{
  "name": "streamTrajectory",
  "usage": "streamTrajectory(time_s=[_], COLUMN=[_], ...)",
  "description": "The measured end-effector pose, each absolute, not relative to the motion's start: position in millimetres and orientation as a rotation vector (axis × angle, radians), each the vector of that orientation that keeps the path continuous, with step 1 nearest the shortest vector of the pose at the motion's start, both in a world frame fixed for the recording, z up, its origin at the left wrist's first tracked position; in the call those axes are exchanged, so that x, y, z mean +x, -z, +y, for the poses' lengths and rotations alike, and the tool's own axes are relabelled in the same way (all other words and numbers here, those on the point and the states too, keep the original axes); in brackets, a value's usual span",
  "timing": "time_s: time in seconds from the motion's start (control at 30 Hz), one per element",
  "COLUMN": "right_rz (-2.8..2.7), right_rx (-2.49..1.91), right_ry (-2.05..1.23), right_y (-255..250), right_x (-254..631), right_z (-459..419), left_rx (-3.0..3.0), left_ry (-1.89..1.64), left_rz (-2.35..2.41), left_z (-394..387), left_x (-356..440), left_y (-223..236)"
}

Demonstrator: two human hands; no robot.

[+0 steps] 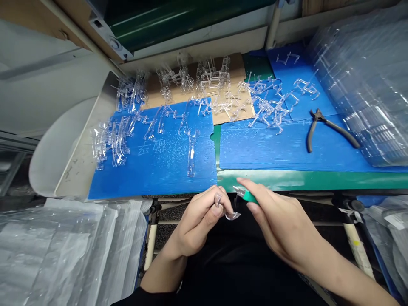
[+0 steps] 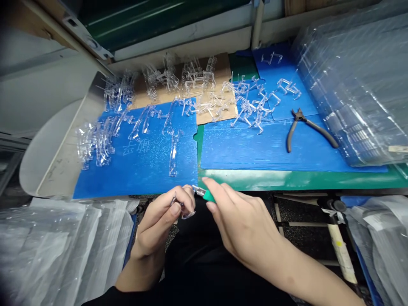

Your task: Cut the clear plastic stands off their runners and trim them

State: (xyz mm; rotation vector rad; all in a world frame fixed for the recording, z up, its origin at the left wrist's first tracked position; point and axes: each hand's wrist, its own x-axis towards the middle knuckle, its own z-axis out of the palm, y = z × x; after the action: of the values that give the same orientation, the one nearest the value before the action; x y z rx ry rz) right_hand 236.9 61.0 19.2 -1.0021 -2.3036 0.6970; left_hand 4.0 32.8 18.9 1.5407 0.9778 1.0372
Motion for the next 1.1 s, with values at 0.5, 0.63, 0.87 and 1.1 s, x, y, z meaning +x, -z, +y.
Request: streamTrajectory(time_s=[0.5,0.63,0.87,1.1], right_rz=[-2.339,-2.329,-2.285,-2.270], right_rx=[-0.842,-0.809,-0.840,-0.815], right_ry=[-0.884,-0.822,-0.820,-0.834], right_y=[-32,-31,-29,-27], right_x=[235,234,234,233], right_z=[55,54,51,50], left_rx=[1.433,1.464,1.435,1.453], left_ry=[-1.022,-1.035,-1.058,-1.059], left_rz=[0.838,0.824,0.783,0.790], left_z=[33,34,35,36], left_x=[-1,-1,1,3], left_y=[-8,-9,-8,-7])
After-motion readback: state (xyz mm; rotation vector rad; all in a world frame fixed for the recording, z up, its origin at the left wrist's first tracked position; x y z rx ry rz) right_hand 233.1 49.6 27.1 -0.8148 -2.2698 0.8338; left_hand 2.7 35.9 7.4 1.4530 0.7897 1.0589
